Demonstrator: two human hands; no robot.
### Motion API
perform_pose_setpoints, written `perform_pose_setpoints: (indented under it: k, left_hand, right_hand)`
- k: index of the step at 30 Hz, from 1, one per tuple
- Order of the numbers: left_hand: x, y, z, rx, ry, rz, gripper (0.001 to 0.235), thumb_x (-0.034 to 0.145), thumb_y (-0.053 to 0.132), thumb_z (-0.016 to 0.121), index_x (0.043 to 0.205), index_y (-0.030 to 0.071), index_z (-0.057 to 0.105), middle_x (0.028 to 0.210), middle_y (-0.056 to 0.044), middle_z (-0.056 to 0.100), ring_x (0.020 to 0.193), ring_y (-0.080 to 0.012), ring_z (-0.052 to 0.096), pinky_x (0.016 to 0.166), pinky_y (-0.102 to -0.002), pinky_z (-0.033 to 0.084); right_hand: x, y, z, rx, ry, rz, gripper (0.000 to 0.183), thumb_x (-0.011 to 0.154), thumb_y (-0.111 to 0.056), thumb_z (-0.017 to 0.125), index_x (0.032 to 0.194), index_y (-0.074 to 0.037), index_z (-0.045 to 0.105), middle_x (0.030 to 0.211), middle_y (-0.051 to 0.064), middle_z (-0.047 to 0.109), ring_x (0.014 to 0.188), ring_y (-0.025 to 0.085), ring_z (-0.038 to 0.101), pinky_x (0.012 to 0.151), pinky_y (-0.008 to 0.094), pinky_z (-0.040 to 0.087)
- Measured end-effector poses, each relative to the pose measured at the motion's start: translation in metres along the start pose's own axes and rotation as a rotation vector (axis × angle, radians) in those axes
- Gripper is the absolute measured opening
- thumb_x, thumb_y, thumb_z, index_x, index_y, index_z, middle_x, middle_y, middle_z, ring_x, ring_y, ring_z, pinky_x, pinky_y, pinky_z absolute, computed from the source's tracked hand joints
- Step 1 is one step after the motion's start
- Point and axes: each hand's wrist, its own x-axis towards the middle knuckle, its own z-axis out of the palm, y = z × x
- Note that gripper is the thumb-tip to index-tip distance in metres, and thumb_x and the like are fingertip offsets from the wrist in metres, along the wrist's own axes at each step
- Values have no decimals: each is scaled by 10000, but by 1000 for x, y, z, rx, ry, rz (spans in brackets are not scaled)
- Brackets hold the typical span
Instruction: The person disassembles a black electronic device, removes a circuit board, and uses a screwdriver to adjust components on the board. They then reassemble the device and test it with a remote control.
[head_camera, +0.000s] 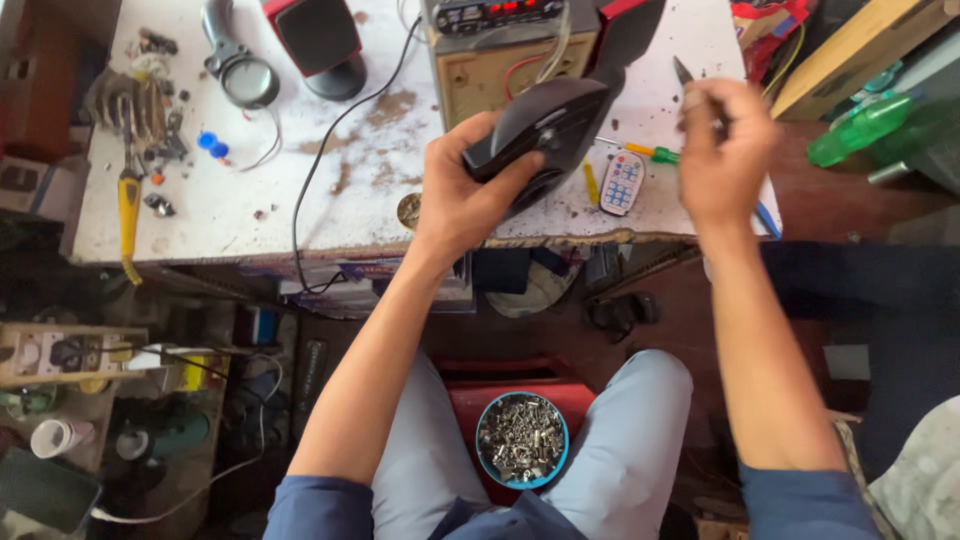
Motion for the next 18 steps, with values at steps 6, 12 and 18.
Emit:
perform_pose_setpoints:
  k: [6, 12, 18]
  left_hand:
    - [3, 14, 3, -5, 24, -88, 207, 884, 53, 789, 1069, 5, 710, 856, 30, 703, 789, -27, 597, 718, -219, 524]
    - [1, 13, 6, 55, 33, -79, 180, 901, 47, 791, 1059, 6, 714, 839, 25, 687, 785, -28, 572, 715, -220, 511]
    - [0, 10, 8, 1, 39, -106, 158, 916, 66, 779, 1049, 15, 712, 833, 29, 680, 776, -30, 569, 703, -225, 506]
  right_hand:
    - [7, 61, 58, -161, -195, -288, 164, 952, -23, 682, 1112, 6, 704, 1025, 198, 694, 930, 340, 703, 806, 408, 575]
    - [34, 42, 96, -308, -379, -21, 195, 869, -158, 757, 995, -12, 727, 983, 241, 683, 921, 430, 649, 762, 462, 520]
    - [17, 24, 68, 449, -182, 251, 237, 977, -79, 662, 1186, 27, 696, 1028, 184, 692, 900, 269, 696, 770, 320, 555]
